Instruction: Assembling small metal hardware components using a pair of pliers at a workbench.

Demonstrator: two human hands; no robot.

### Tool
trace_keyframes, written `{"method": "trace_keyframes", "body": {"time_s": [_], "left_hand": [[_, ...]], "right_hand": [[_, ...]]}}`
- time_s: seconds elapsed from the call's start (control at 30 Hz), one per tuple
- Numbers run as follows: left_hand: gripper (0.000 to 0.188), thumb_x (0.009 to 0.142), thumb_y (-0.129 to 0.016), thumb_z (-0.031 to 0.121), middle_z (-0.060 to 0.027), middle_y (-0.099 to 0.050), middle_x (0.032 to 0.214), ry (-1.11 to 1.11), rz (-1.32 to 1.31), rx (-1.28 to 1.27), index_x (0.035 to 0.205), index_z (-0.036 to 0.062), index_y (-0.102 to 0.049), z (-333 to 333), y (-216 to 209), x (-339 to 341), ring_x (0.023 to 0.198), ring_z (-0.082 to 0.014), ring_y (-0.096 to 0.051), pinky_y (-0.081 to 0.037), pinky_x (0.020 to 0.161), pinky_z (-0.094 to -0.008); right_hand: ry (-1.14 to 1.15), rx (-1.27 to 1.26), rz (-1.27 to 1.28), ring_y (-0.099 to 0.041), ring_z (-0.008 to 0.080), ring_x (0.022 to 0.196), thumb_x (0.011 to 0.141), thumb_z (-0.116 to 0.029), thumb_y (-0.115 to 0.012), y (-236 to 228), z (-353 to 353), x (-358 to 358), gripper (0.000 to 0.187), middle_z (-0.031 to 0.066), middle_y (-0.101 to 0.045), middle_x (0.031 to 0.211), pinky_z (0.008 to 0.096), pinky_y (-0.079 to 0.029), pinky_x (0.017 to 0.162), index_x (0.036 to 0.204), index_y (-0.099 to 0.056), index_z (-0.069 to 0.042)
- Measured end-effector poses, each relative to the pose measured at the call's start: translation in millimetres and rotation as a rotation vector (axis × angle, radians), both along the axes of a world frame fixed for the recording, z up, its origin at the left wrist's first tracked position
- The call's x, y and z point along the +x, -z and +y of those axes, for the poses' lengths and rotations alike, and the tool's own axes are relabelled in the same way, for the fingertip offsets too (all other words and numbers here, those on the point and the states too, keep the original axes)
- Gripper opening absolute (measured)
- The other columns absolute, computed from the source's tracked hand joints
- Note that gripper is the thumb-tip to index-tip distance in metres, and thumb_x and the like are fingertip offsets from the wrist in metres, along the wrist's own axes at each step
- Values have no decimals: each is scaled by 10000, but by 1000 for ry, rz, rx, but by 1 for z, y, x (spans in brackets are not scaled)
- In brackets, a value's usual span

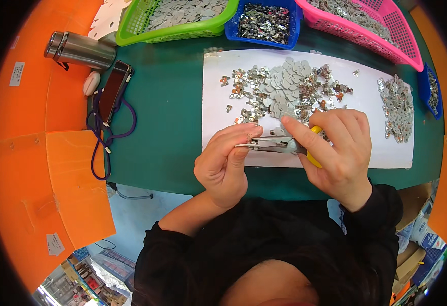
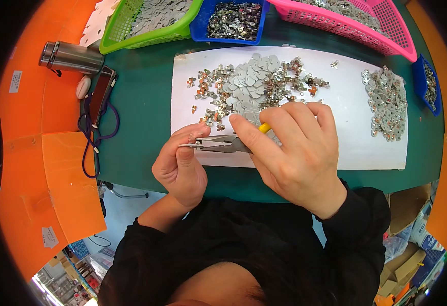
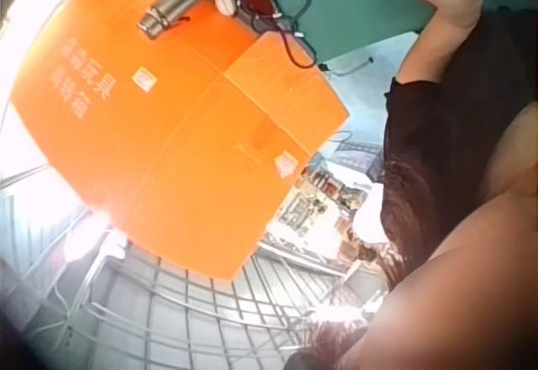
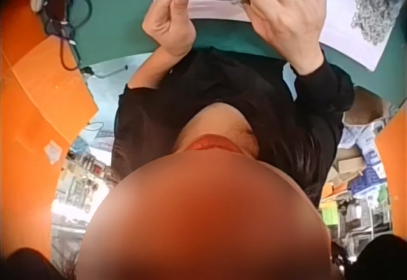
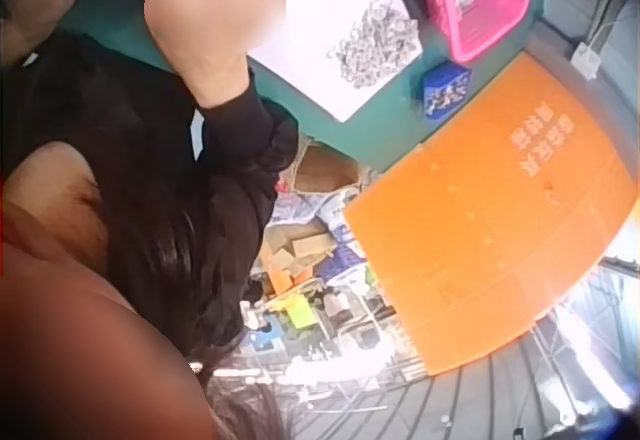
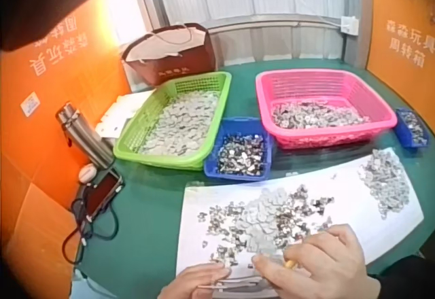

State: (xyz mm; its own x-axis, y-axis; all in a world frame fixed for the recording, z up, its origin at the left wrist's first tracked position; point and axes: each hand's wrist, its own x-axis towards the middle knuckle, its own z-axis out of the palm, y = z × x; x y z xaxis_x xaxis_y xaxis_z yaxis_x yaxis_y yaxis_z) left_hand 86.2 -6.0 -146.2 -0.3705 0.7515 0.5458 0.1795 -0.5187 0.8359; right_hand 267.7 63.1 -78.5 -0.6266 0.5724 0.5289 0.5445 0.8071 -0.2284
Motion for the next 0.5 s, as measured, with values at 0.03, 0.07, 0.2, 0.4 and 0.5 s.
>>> {"method": "trace_keyframes", "body": {"time_s": [0.03,0.07,0.2,0.4,0.5], "left_hand": [[142,957,-598,60,-168,-733,975,0,1,0,984,-59,-670,1,0,0,976,-298,-692,-536,880,-368],[142,954,-600,59,-168,-732,973,-9,18,0,981,-61,-672,1,-1,0,974,-295,-693,-539,873,-364],[139,948,-608,54,-167,-729,975,-39,65,7,975,-63,-678,2,-2,0,966,-288,-695,-545,857,-357],[142,948,-606,54,-168,-727,987,-52,89,-17,981,-63,-680,2,-4,0,969,-286,-693,-539,876,-371],[150,953,-604,62,-165,-727,994,-53,11,-22,999,-59,-679,0,-2,1,975,-278,-690,-524,906,-382]], "right_hand": [[-4,-19,9,-558,247,781,559,-22,-757,1,0,0,546,34,-580,863,377,-417,723,1089,-723,-152],[-5,-20,9,-558,247,781,559,-22,-757,0,0,0,546,34,-580,863,377,-417,723,1089,-723,-152],[-13,-63,-22,-560,243,773,572,-20,-762,0,2,2,528,34,-590,849,370,-419,709,1083,-724,-148],[-25,-76,-49,-563,237,772,577,-27,-764,-3,4,2,509,30,-594,840,363,-418,699,1070,-723,-144],[-23,-73,-49,-564,239,779,587,-28,-760,-6,3,0,496,32,-594,841,362,-417,698,1069,-722,-143]]}}
